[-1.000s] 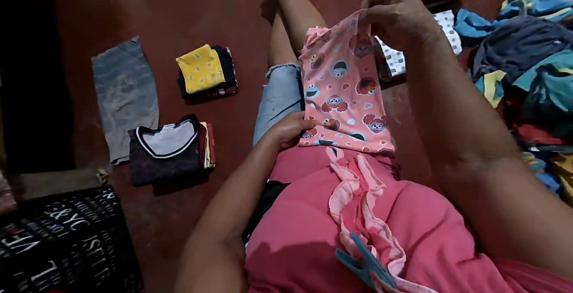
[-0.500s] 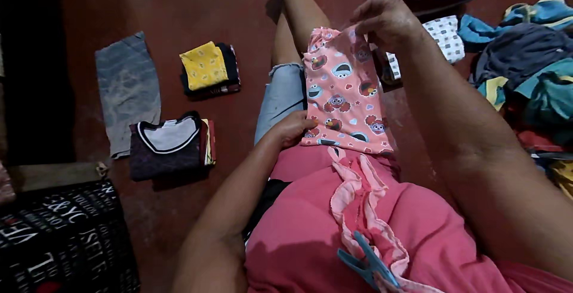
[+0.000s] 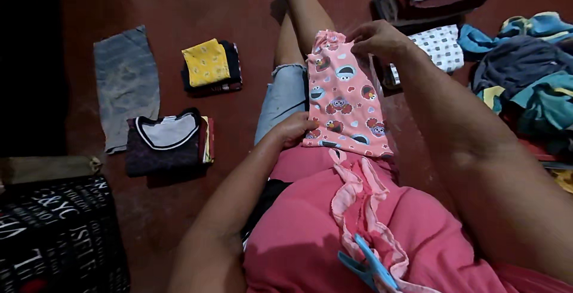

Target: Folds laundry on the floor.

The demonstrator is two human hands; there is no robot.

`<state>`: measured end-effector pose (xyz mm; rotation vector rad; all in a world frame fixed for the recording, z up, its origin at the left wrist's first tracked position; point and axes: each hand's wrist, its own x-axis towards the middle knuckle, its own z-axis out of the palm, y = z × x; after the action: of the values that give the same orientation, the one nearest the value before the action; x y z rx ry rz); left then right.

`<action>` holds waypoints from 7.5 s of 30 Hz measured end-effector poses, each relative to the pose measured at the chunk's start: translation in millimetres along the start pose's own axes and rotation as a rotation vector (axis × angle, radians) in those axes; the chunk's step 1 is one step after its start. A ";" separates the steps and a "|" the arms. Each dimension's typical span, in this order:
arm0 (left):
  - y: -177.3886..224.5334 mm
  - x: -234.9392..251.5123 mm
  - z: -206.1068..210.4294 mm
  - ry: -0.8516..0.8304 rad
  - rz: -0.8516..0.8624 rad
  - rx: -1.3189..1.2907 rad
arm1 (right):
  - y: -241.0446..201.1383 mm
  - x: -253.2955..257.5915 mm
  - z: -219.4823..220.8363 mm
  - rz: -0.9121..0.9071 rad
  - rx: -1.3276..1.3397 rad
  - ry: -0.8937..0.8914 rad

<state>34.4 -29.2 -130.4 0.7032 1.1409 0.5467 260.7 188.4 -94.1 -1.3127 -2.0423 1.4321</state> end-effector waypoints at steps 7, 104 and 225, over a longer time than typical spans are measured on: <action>1.1 -0.4 0.1 0.002 -0.007 -0.011 | -21.3 -4.7 -0.5 -0.197 -0.336 0.015; 56.5 -109.6 6.4 -0.049 0.938 1.223 | -25.3 -245.9 16.8 -0.720 -0.682 -0.157; 11.4 17.4 18.6 0.531 0.304 0.067 | 92.9 -172.4 73.3 0.004 0.016 0.672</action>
<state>57.2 -13.3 -128.2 0.8209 1.5603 0.9964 346.8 12.4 -167.2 -1.5235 -1.5685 0.8333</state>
